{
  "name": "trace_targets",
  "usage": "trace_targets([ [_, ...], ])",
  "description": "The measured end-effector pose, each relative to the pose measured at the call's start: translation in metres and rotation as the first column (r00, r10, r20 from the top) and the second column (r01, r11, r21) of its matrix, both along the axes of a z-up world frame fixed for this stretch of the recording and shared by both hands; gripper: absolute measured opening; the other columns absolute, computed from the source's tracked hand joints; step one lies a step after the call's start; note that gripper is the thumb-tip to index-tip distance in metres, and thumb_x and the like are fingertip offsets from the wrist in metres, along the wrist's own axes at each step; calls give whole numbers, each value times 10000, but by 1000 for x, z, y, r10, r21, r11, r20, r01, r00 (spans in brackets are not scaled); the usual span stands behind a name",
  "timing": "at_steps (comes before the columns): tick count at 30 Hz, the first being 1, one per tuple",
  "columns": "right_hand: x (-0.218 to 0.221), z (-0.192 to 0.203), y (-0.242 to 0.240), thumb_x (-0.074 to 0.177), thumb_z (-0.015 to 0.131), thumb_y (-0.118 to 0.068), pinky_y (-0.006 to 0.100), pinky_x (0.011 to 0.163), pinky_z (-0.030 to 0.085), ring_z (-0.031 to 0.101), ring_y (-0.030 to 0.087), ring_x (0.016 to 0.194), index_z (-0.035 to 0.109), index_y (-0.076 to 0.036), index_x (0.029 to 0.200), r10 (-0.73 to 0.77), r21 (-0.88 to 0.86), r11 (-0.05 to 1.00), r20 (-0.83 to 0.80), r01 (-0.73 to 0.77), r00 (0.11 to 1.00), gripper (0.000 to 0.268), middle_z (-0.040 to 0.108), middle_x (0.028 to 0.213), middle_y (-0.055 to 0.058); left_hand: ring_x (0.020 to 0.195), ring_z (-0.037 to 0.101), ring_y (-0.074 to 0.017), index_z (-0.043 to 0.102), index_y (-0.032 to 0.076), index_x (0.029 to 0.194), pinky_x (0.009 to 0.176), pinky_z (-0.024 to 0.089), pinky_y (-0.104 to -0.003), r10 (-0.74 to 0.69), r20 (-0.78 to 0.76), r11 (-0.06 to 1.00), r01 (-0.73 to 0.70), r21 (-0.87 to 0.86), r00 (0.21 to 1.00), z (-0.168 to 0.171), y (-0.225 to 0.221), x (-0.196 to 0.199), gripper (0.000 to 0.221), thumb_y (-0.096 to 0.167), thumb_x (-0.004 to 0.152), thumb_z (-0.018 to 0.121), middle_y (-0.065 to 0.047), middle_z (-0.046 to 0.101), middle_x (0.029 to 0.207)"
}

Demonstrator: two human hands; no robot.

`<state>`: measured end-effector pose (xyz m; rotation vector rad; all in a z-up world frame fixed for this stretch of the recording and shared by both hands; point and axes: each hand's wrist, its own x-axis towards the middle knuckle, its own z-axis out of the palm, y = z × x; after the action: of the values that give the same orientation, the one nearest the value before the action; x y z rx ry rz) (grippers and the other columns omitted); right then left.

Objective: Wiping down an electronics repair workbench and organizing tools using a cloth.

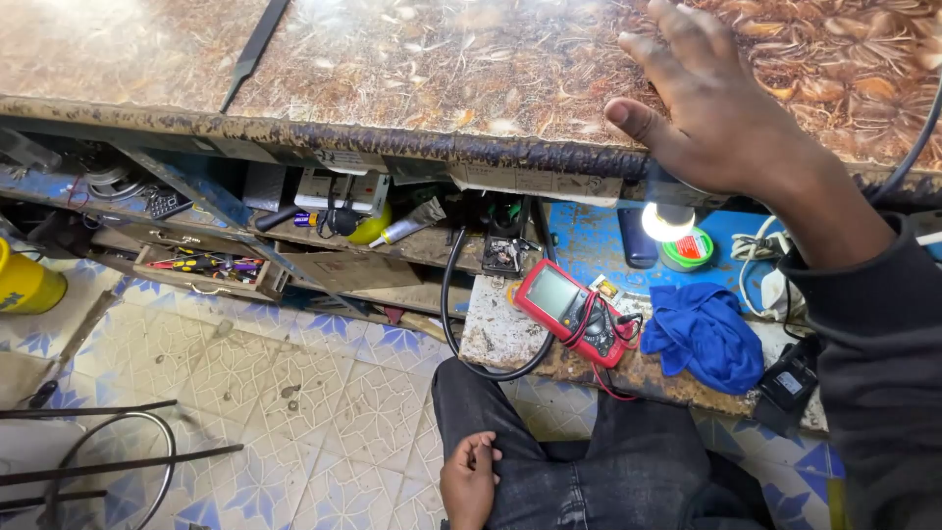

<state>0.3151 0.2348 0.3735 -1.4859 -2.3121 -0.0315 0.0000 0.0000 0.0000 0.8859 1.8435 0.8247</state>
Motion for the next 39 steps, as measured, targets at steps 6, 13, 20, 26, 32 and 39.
trace_targets([
  [6, 2, -8, -11, 1171, 368, -558, 653, 1057, 318, 350, 563, 1331, 562, 99, 1512, 65, 457, 885, 71, -90, 995, 765, 407, 1508, 376, 471, 648, -66, 846, 230, 1013, 635, 539, -226, -18, -14, 1000, 17, -14, 1000, 6, 1, 0, 294, 377, 956, 598, 84, 835, 740],
  [13, -30, -43, -74, 1103, 564, -312, 572, 1053, 394, 514, 434, 1222, 743, 44, 1150, 230, 747, 650, -13, -144, 973, 401, 601, 1264, 281, 450, 623, -73, 853, 211, 1002, 585, 520, -223, 19, 29, 1000, -19, -12, 999, 6, 1, 1, 281, 355, 956, 615, 53, 832, 727],
  [20, -38, -146, -111, 1068, 527, -165, 490, 899, 553, 680, 413, 993, 656, 104, 1124, 220, 430, 903, -479, 9, 850, 304, 667, 1071, 268, 465, 638, -58, 833, 226, 1005, 589, 528, -226, -33, -26, 999, 33, 5, 999, 13, -1, 1, 292, 386, 968, 592, 84, 813, 727],
  [26, -31, -219, -87, 825, 697, -623, 531, 1200, 232, 199, 393, 1541, 185, -69, 1614, -112, -445, 896, -220, 3, 969, 1091, 241, 1661, 224, 473, 639, -59, 826, 244, 1024, 614, 519, -221, -33, -13, 999, 32, -4, 999, 9, 1, 1, 278, 386, 973, 592, 91, 817, 754],
  [32, -29, -260, -75, 744, 802, -650, 545, 1170, 280, 289, 409, 1474, 183, -7, 1619, -15, -416, 909, -71, -16, 997, 1250, 403, 1559, 202, 466, 642, -68, 821, 238, 1026, 583, 517, -226, -35, -5, 999, 35, 14, 999, 5, 0, 0, 271, 375, 977, 592, 78, 817, 758],
  [39, -33, -254, -92, 731, 822, -573, 554, 1029, 401, 450, 395, 1305, 369, -54, 1579, -69, -296, 955, -169, 16, 983, 1092, 578, 1401, 154, 491, 646, -43, 828, 251, 1015, 612, 502, -210, -33, 1, 999, 33, -9, 999, 13, 0, 1, 268, 379, 975, 596, 88, 818, 760],
])
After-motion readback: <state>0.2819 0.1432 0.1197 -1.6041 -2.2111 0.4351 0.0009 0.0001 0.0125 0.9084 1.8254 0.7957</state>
